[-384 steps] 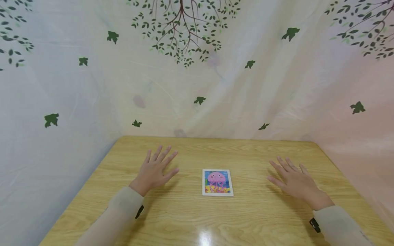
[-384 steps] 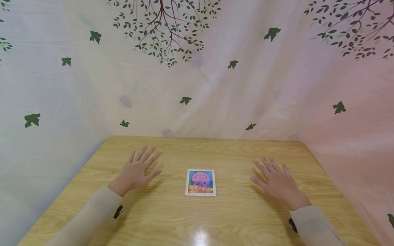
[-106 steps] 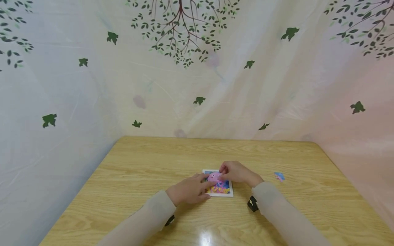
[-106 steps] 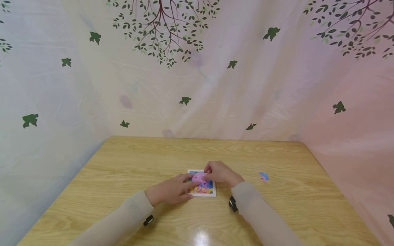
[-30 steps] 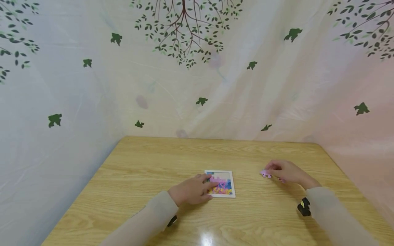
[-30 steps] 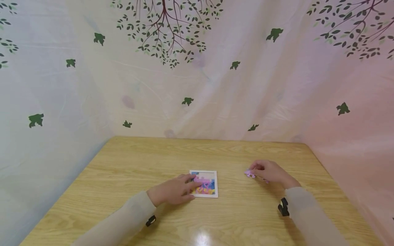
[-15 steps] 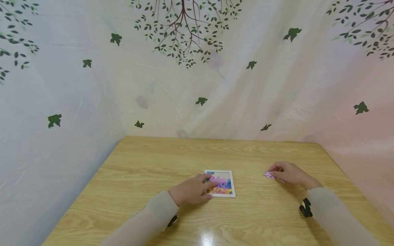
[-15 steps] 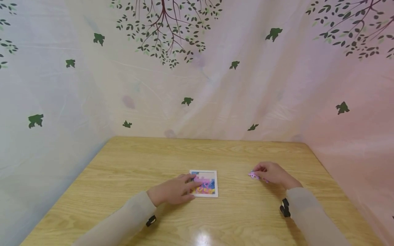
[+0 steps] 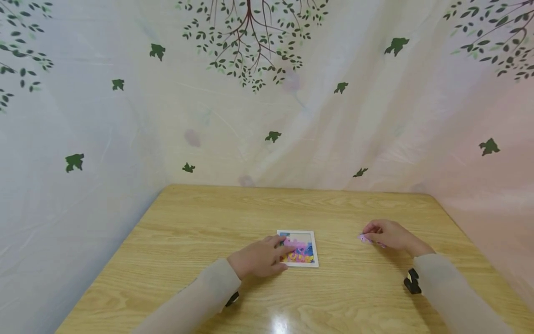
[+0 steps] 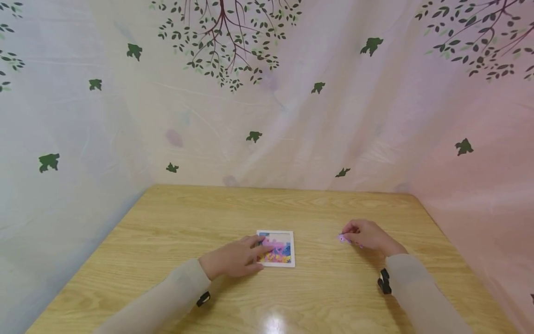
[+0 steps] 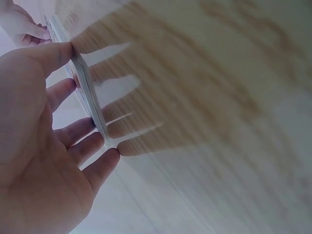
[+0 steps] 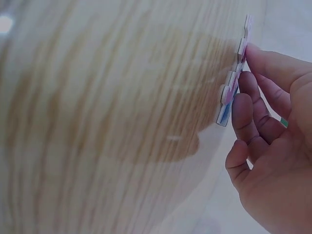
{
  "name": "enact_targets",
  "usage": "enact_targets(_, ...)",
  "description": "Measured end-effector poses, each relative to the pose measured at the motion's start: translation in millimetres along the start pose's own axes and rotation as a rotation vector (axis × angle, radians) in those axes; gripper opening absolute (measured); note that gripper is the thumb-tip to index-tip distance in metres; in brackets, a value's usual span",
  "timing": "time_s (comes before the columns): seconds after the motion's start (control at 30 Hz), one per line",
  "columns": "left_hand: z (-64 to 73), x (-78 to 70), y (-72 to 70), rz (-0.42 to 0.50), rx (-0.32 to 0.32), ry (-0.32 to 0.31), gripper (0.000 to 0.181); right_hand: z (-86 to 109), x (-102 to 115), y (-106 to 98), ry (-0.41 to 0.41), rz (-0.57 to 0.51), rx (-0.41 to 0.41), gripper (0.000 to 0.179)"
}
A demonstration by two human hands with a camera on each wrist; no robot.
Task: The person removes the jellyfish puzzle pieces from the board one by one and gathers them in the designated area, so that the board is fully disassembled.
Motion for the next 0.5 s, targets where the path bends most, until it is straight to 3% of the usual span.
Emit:
enact_targets(0.33, 3.3, -1.2, -2.9, -0.019, -0.033, 0.011, 0.060, 0.3, 4.0, -0.5, -0.010, -0.005, 0.013, 0.015)
enact_targets(0.5, 6.4, -4.4, -3.4, -0.039, -0.061, 0.071, 0.061, 0.7, 8.4, -1.0, -0.012, -0.017, 0.009, 0.017)
Point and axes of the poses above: each hand's wrist, its own z-axis away from the middle knuckle, its own y-axis out of the palm, x = y × z, the point moved 7 cm from there along -z, towards the middle knuckle
